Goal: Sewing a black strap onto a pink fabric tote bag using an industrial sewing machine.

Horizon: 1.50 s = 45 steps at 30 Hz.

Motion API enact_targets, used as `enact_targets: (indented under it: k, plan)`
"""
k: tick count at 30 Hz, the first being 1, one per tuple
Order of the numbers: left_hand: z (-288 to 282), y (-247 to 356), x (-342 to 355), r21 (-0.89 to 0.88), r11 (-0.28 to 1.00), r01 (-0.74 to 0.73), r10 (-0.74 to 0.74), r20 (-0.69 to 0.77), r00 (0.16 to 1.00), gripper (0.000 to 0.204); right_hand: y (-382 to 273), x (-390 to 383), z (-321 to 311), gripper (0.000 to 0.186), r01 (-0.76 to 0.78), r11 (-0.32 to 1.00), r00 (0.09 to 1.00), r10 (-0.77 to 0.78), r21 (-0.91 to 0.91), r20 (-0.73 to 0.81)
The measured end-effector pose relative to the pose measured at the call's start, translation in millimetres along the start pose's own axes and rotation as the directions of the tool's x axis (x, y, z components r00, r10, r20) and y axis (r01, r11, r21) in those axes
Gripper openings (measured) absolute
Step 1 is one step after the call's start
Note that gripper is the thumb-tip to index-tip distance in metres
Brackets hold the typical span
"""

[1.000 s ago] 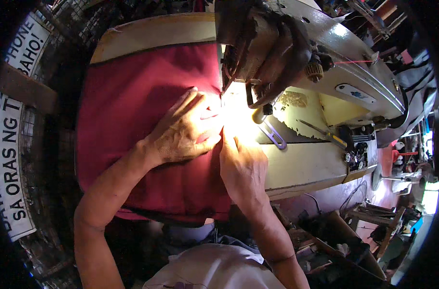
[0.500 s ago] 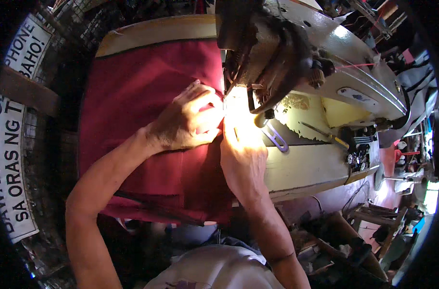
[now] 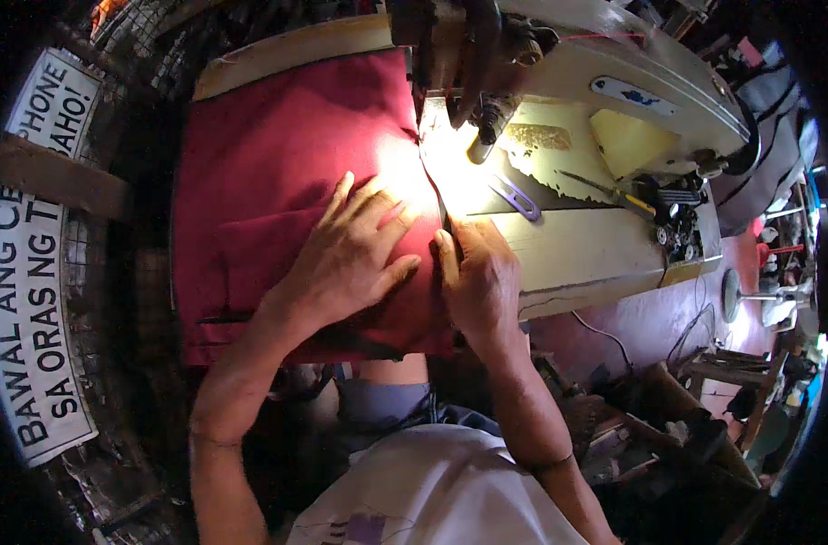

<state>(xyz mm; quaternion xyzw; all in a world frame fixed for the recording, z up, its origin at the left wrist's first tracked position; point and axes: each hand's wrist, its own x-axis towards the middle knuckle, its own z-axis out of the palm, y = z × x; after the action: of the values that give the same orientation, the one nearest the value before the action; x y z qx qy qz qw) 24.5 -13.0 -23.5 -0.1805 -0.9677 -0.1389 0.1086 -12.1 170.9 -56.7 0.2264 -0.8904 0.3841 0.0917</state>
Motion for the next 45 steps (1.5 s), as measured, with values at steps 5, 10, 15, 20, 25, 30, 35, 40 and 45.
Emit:
enact_targets:
  k: [5,10,15,20,25,30,35,40,45]
  plan:
    - [17,-15,4,-0.038,0.997,-0.063,0.061,-0.051,0.997,0.051,2,-3,2,0.018,0.009,0.999,0.999,-0.008,0.045,-0.034]
    - [19,-22,9,-0.072,0.991,-0.114,0.109,-0.06,0.992,0.048,7,-3,3,0.019,0.103,0.995,0.995,-0.103,0.013,-0.019]
    - [23,-22,12,-0.11,0.993,-0.045,0.037,-0.077,0.996,0.048,9,-3,2,0.018,0.154,0.987,0.988,-0.154,-0.05,0.006]
    - [23,-22,15,-0.04,0.995,-0.095,0.092,-0.065,0.994,0.053,7,1,-1,0.022,0.246,0.966,0.969,-0.244,-0.084,0.029]
    - [22,-26,18,-0.075,0.989,-0.123,0.118,-0.074,0.99,0.049,2,2,-6,0.035,0.26,0.96,0.955,-0.239,-0.107,0.178]
    - [21,-35,23,-0.16,0.977,-0.142,0.133,-0.062,0.989,0.044,1,8,-4,0.03,0.272,0.954,0.951,-0.248,-0.123,0.185]
    - [20,-47,36,-0.167,0.977,-0.13,0.128,-0.027,0.991,0.043,5,25,8,0.033,0.213,0.967,0.97,-0.192,-0.139,0.149]
    - [21,-55,45,-0.157,0.977,-0.142,0.135,-0.055,0.989,0.043,5,34,9,0.032,0.222,0.967,0.972,-0.21,-0.127,0.105]
    - [28,-62,47,-0.139,0.975,-0.174,0.17,-0.04,0.985,0.042,3,39,8,0.021,0.218,0.968,0.968,-0.197,-0.127,0.158]
